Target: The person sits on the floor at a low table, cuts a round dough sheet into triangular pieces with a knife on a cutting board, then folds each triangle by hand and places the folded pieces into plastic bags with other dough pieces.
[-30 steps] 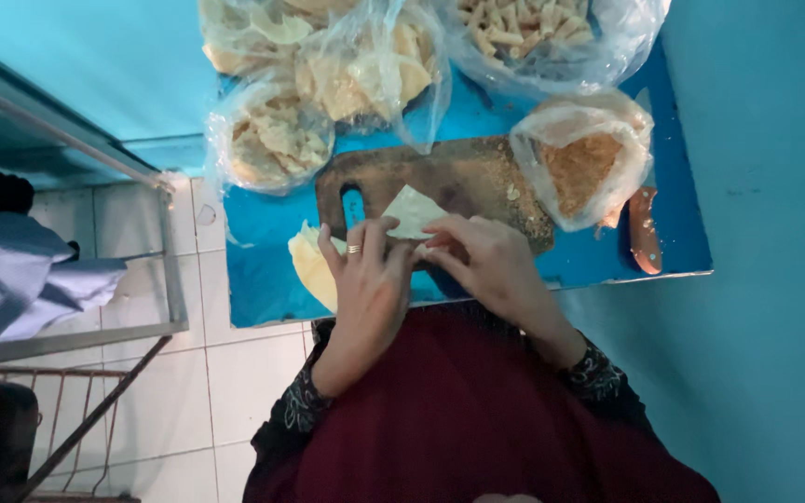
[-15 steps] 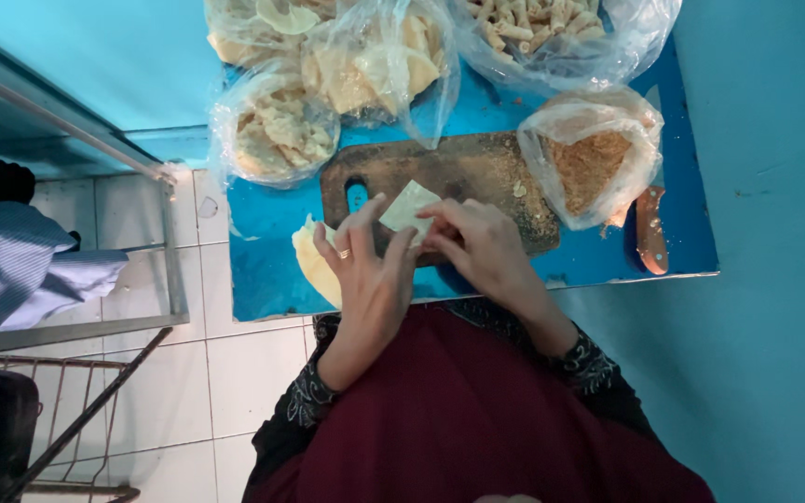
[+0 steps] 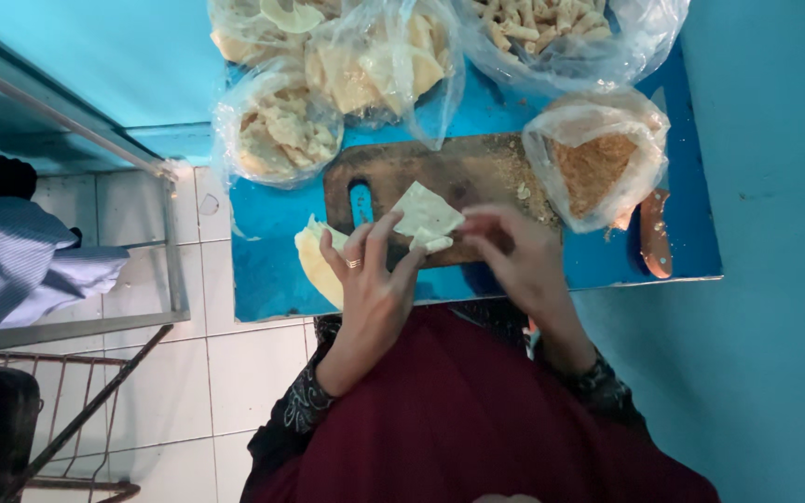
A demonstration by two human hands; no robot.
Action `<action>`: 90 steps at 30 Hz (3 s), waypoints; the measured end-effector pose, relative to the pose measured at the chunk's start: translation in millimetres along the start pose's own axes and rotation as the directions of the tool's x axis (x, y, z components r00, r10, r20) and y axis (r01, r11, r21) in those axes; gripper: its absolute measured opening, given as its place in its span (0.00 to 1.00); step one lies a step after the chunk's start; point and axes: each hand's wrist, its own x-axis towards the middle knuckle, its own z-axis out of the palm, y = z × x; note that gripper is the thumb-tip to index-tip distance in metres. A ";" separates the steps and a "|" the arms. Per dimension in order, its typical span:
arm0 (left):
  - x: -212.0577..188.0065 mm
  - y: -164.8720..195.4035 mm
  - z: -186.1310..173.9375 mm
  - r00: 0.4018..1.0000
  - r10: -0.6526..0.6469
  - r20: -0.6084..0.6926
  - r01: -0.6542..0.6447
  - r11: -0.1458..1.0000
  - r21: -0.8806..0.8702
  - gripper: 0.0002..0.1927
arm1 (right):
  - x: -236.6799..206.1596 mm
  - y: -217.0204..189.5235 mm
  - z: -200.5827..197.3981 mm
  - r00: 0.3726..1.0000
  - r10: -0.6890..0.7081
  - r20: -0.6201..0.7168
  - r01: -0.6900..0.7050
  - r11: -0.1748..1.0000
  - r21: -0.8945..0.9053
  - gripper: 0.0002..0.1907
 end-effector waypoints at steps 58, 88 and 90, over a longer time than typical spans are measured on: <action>13.3 11.8 6.9 0.997 -0.062 0.048 0.063 0.998 -0.006 0.08 | -6.7 7.8 31.9 0.947 -0.301 -0.107 0.210 0.839 -0.502 0.08; 21.8 4.4 0.8 0.996 -0.022 0.090 0.027 0.999 -0.045 0.06 | 4.8 1.1 -2.4 0.892 -0.438 0.112 0.451 0.842 -0.298 0.13; 23.4 3.8 1.6 0.994 -0.035 0.101 0.038 0.999 -0.030 0.05 | 4.2 0.0 -0.7 0.857 -0.493 0.149 0.511 0.776 -0.370 0.15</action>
